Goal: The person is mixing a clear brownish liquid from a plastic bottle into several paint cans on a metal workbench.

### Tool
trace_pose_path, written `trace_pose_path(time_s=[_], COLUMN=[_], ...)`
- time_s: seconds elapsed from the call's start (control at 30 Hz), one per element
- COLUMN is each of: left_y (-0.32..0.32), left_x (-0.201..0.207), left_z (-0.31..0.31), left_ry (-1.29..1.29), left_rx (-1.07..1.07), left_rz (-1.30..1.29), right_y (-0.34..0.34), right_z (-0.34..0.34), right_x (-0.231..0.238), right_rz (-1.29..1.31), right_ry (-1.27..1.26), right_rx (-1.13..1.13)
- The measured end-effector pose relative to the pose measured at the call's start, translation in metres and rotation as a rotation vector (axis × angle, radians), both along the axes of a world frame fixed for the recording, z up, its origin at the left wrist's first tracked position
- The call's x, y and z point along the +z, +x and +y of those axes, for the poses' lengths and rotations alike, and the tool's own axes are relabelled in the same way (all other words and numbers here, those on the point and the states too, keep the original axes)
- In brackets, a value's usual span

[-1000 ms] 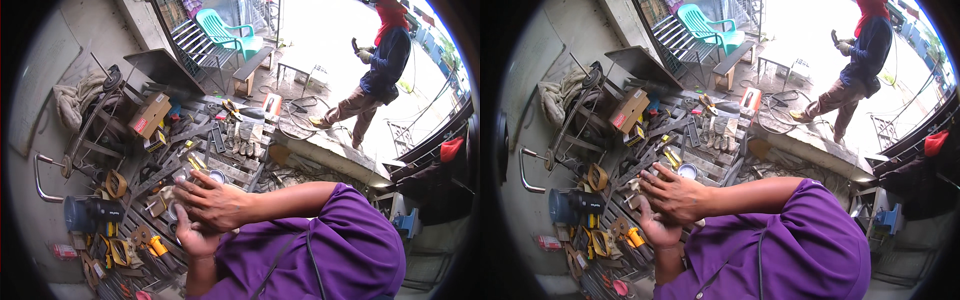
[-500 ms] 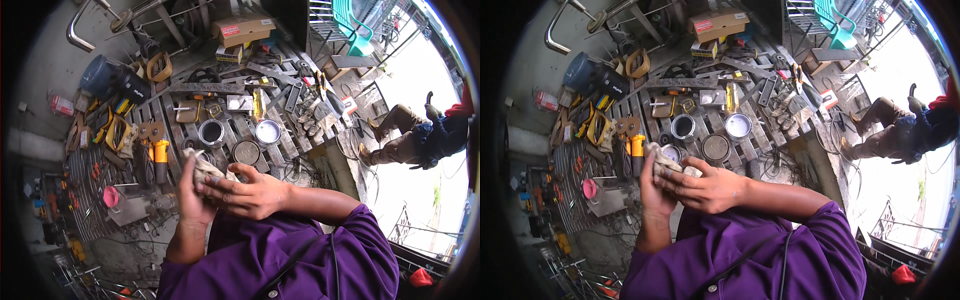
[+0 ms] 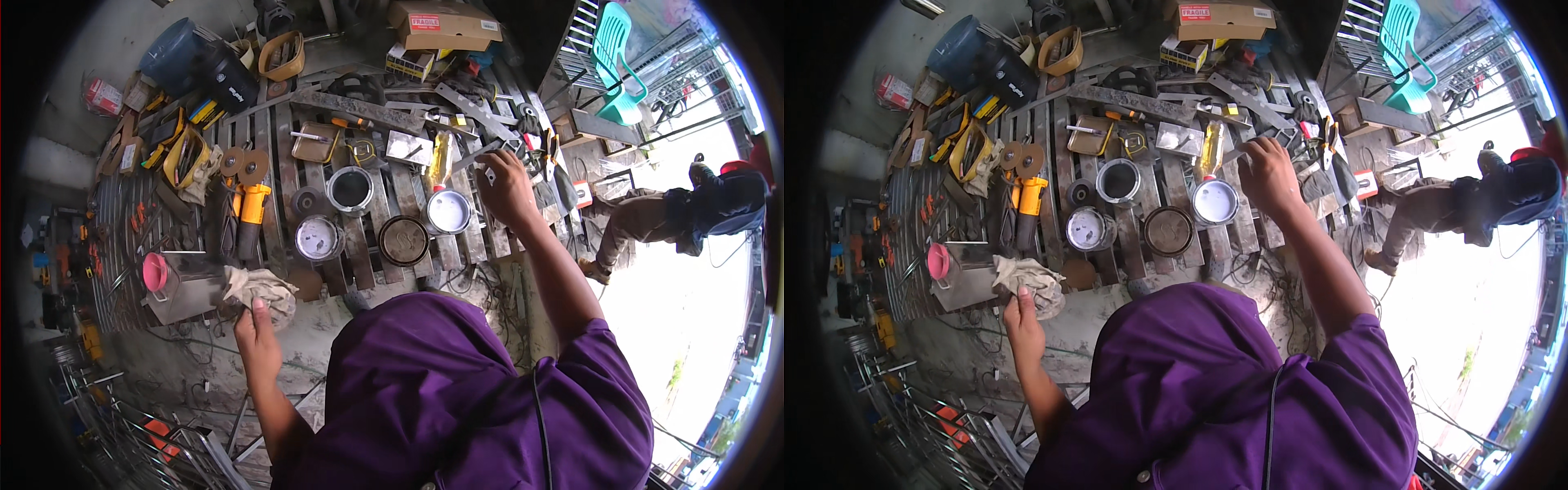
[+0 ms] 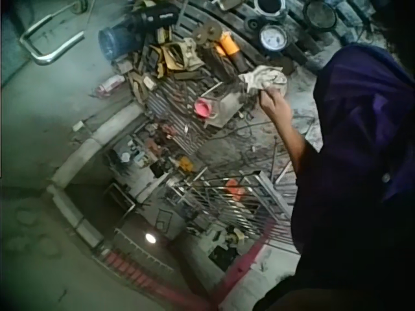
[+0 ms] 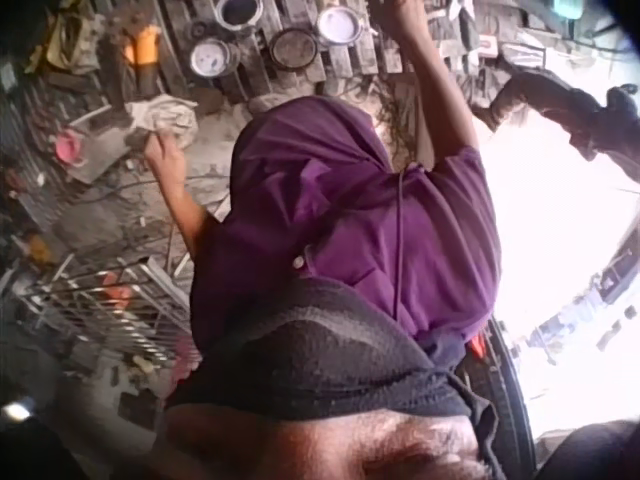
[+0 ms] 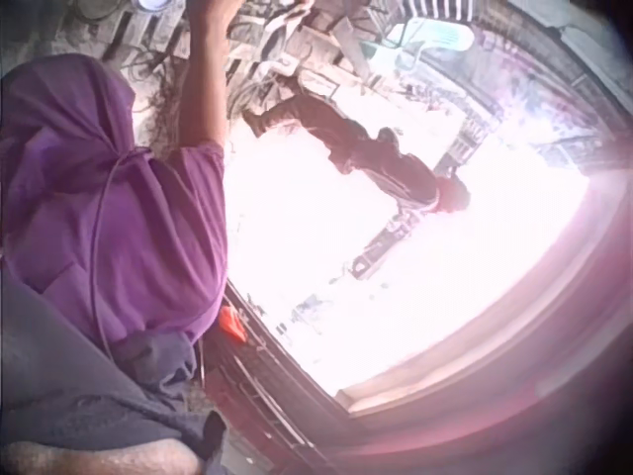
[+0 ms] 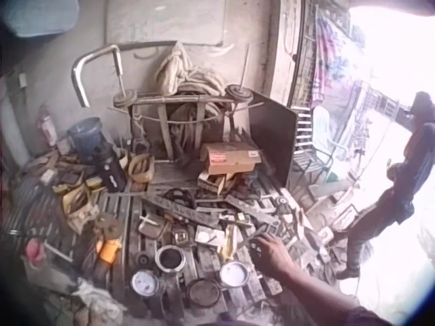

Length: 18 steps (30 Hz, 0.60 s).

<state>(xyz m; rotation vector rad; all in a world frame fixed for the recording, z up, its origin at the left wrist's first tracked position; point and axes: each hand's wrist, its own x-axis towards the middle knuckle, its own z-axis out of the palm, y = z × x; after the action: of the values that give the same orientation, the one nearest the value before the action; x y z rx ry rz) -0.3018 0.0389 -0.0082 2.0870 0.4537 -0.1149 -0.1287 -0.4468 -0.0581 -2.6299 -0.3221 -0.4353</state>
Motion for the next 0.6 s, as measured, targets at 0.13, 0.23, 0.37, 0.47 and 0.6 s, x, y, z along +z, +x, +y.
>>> trace_pose_path(time_s=[0.13,0.23,0.37,0.47,0.6], left_y=[0.006,0.027,0.036,0.042,0.043], left_x=[-0.034,-0.039,-0.078,-0.080,-0.067], left_z=[-0.009,-0.023,-0.006,-0.017,-0.029], left_ry=[0.475,0.490,0.373,0.399,0.453], left_rx=[0.025,0.128,0.249,0.154,0.123], left_rz=[-0.046,-0.102,-0.060,-0.111,-0.134], right_y=[0.065,0.093,0.102,0.098,0.096], right_z=[-0.015,-0.027,-0.015,-0.016,-0.030], right_x=[-0.069,-0.116,-0.138,-0.138,-0.112], right_rz=[-0.004,0.074,-0.007,-0.009,0.089], right_ry=[-0.400,-0.613,-0.639,-0.704,-0.553], right_rx=[0.334,0.484,0.547,0.522,0.434])
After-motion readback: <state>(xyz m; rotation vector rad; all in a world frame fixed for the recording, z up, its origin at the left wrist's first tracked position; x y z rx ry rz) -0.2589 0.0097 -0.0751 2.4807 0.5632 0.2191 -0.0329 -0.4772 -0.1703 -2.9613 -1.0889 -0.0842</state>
